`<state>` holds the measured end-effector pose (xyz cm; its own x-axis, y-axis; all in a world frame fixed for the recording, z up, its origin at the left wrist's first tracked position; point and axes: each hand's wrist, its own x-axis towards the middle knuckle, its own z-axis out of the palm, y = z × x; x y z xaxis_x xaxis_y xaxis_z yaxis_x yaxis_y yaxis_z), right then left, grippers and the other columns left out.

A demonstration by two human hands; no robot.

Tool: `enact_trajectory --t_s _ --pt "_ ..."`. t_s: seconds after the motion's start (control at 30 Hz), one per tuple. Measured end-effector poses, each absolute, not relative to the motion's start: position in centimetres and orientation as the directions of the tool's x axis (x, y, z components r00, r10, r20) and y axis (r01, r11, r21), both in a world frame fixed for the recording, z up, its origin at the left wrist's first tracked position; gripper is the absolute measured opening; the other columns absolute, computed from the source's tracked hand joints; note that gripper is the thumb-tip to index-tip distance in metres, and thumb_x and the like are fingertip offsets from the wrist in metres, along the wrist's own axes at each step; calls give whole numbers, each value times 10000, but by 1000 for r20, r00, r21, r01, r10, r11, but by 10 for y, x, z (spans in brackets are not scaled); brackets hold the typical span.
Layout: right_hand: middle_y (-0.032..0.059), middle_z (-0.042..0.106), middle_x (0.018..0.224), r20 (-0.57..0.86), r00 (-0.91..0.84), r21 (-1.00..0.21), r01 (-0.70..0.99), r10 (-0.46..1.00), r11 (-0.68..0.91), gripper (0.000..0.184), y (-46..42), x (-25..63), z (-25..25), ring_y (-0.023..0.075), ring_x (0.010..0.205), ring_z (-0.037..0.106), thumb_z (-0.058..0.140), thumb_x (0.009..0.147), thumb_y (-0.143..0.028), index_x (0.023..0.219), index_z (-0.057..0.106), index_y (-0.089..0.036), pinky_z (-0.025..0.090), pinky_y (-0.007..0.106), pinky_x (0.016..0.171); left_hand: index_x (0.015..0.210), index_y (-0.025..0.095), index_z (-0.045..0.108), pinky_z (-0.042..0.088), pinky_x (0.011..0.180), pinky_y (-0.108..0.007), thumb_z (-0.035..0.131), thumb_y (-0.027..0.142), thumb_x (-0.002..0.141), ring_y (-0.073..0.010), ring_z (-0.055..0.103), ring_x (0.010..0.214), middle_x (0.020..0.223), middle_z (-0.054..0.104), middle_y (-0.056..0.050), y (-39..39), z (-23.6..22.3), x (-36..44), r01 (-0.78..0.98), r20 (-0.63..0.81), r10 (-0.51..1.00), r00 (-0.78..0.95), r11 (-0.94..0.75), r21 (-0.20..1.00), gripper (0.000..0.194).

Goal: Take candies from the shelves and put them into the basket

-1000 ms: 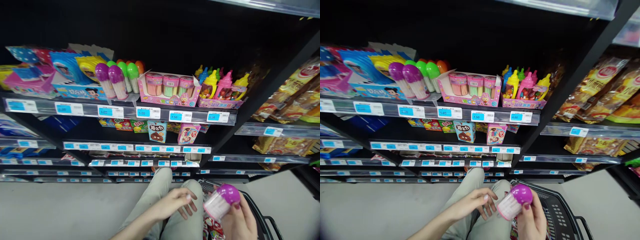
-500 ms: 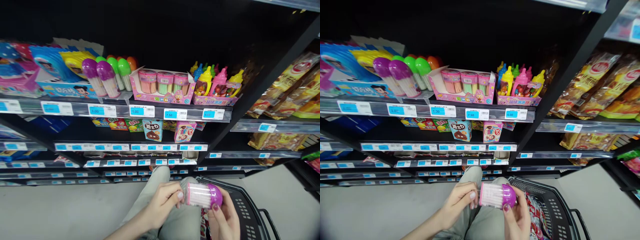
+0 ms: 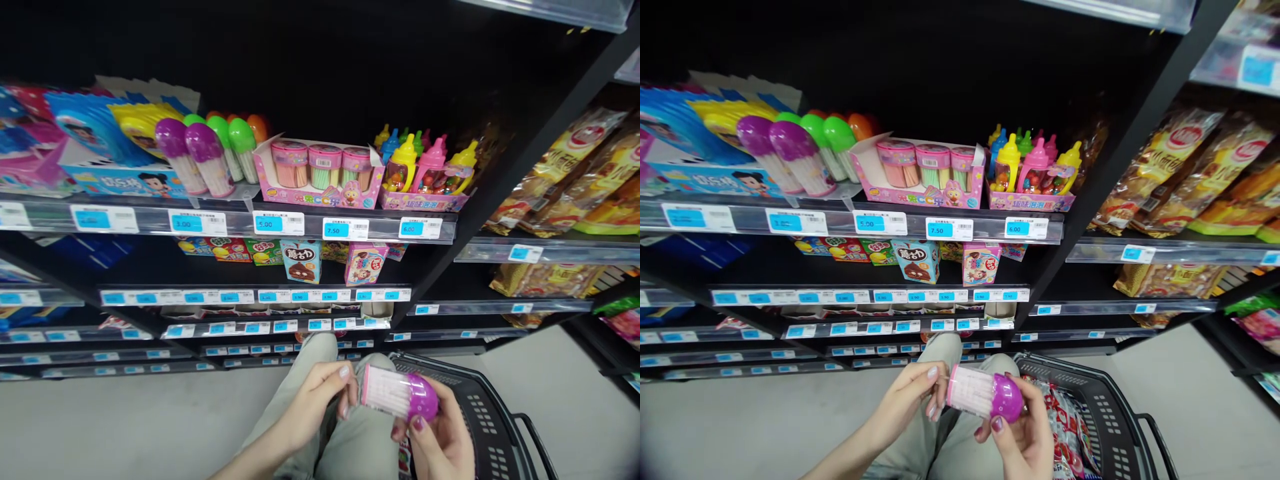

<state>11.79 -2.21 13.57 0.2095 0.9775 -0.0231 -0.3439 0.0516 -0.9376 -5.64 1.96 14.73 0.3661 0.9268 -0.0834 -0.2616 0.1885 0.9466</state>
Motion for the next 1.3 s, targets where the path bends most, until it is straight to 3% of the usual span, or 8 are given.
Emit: enact_trajectory --t_s 0.17,0.77,0.9,1.03,1.17,1.3 --pt "49 633 789 -71 342 -937 -346 937 56 424 -25 101 150 135 481 540 733 672 -384 1006 546 -203 461 261 451 549 132 539 331 455 -221 470 482 828 -89 395 420 469 467 5 20 142 -55 -316 -125 917 378 254 914 453" --pt "38 642 755 -72 335 -939 -341 940 50 415 -27 101 152 142 501 540 737 664 -396 990 560 -209 462 257 469 540 133 540 305 504 -218 442 453 848 -87 404 443 465 471 9 21 147 -56 -221 -132 907 401 236 946 454" --pt "58 647 828 -58 303 -936 -348 951 54 386 -25 110 145 149 524 550 728 679 -357 1013 592 -221 463 260 467 543 131 542 309 506 -214 461 467 833 -84 405 453 491 486 1 19 148 -58 -227 -123 900 417 235 945 451" --pt "97 655 981 -19 248 -938 -340 969 68 407 -19 119 147 185 630 579 692 716 -361 1096 611 -242 474 280 522 640 110 619 315 491 -202 507 507 798 -82 432 465 536 514 -12 14 150 -61 -222 -138 806 575 316 922 443" --pt "105 666 978 -13 180 -926 -373 984 56 422 -14 118 162 166 592 565 643 761 -379 1156 585 -242 430 244 475 809 122 681 330 479 -193 617 533 709 -78 449 483 638 558 -25 6 158 -60 -192 -175 631 755 469 862 428" --pt "93 678 942 6 125 -935 -350 992 50 406 -11 112 178 206 697 618 620 774 -400 1147 589 -241 483 263 552 731 116 685 317 515 -198 657 547 666 -66 387 502 580 482 9 -2 173 -53 -153 -186 562 806 502 851 437"
